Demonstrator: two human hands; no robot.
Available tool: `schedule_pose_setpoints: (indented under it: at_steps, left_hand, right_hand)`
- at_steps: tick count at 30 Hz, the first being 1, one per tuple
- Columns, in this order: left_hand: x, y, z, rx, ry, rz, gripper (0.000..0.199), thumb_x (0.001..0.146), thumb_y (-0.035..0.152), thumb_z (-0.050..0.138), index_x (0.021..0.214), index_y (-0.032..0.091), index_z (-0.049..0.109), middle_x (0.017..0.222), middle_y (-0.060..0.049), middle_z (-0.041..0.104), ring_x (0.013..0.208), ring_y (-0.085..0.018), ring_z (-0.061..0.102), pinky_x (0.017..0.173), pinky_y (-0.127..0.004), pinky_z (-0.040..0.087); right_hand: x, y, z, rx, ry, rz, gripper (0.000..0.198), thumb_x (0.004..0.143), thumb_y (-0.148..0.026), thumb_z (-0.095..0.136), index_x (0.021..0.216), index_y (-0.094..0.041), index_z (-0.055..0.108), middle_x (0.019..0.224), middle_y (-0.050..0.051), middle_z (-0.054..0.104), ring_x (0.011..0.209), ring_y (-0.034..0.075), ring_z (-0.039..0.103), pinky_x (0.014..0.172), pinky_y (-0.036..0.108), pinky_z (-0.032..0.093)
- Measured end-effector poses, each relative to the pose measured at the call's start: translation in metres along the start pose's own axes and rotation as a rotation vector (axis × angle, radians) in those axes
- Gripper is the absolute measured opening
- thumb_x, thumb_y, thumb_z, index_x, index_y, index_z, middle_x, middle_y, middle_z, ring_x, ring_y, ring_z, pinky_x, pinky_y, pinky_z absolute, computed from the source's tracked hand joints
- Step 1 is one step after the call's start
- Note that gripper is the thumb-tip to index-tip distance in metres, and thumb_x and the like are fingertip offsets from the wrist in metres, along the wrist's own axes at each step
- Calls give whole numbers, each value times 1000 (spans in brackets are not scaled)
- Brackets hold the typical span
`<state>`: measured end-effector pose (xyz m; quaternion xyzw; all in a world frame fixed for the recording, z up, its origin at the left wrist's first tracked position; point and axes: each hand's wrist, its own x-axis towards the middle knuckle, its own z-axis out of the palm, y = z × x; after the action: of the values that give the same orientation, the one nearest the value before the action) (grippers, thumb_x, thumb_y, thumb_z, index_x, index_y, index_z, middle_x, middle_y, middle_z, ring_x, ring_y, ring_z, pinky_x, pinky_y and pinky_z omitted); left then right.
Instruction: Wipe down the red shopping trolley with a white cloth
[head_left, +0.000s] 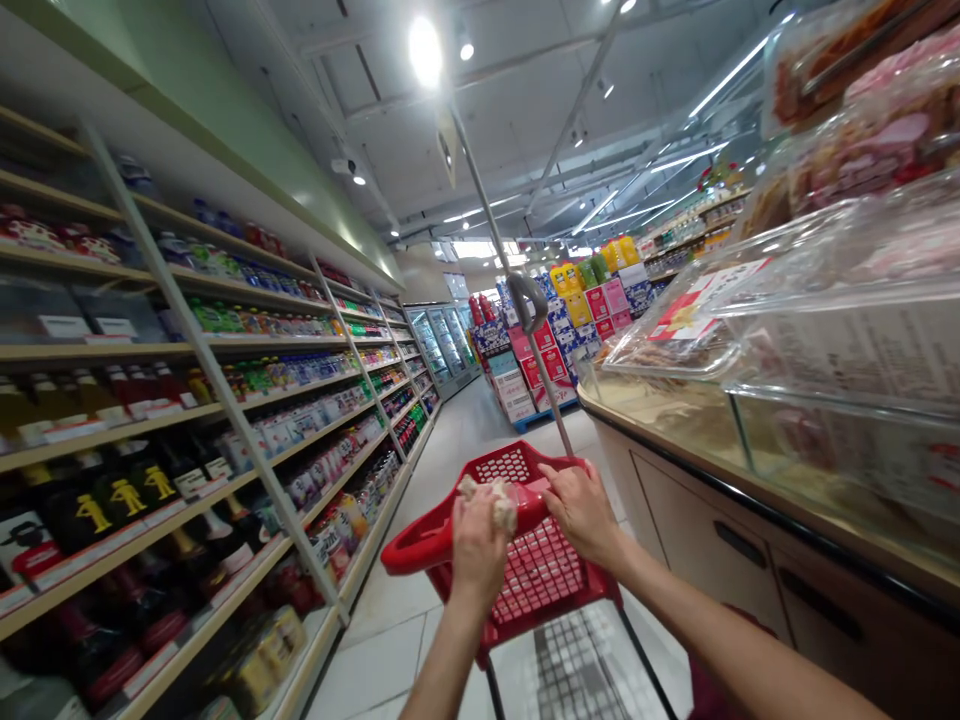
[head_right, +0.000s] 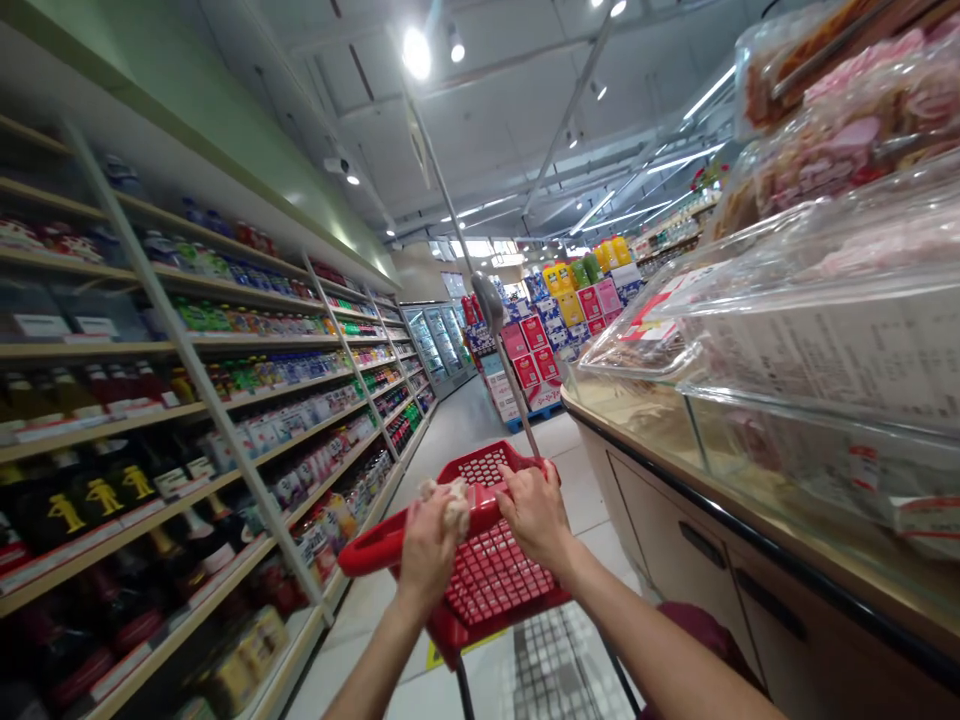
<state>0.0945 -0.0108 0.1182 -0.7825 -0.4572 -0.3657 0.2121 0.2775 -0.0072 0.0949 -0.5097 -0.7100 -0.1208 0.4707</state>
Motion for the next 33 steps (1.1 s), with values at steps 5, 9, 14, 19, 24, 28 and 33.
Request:
schedule_pose_setpoints:
  at_steps: [5,9,14,19,24,28,33]
  left_hand:
    - [-11,-8,-5,23,-5,200,33,76,12,41,107,22,52,114,-7,58,108,-19,51,104,-48,16]
    - [-29,-43,-21,129,171,-44,27,80,22,41,105,19,51,97,-7,66,89,-21,61,102,-53,16]
    - [-23,-7,-9,58,86,217,33,78,13,39,108,22,51,115,-5,57,110,-17,49,106,-46,7]
    - [-40,-50,-28,172,203,136,32,80,14,39,109,22,50,106,-7,63,99,-19,57,105,-48,8]
    - [-44,-46,-25,198,240,100,31,81,16,39,111,19,49,107,-9,62,104,-21,54,104,-50,9]
    - [-41,-38,-18,121,176,215,30,81,14,38,106,23,52,112,-5,60,109,-17,50,106,-46,4]
    - [-53,-75,-33,248,293,-63,30,82,21,38,111,20,48,108,-11,61,97,-21,57,103,-51,7]
  right_hand:
    - [-1,7,-4,-15,-46,-18,38,88,-32,31,119,-16,47,97,7,62,94,20,50,95,45,21]
    - [-2,0,-4,-39,-28,10,38,87,-33,33,118,-16,49,97,7,62,94,21,49,96,48,18]
    - [-5,-7,-5,-41,-37,-25,36,87,-31,33,117,-19,49,99,7,62,95,21,49,96,47,18]
    - [-6,-4,-5,-31,-40,-22,35,87,-29,33,117,-20,49,100,5,61,97,20,48,98,47,16]
    - [-8,-8,-1,-35,9,-33,34,87,-31,34,114,-21,52,95,4,62,93,20,49,97,47,15]
    - [-9,-4,-3,-33,6,-57,34,88,-30,32,114,-22,51,99,5,62,95,20,48,97,46,17]
    - [-9,-2,-4,-33,12,-42,34,87,-30,32,112,-20,53,101,5,62,96,20,48,97,45,17]
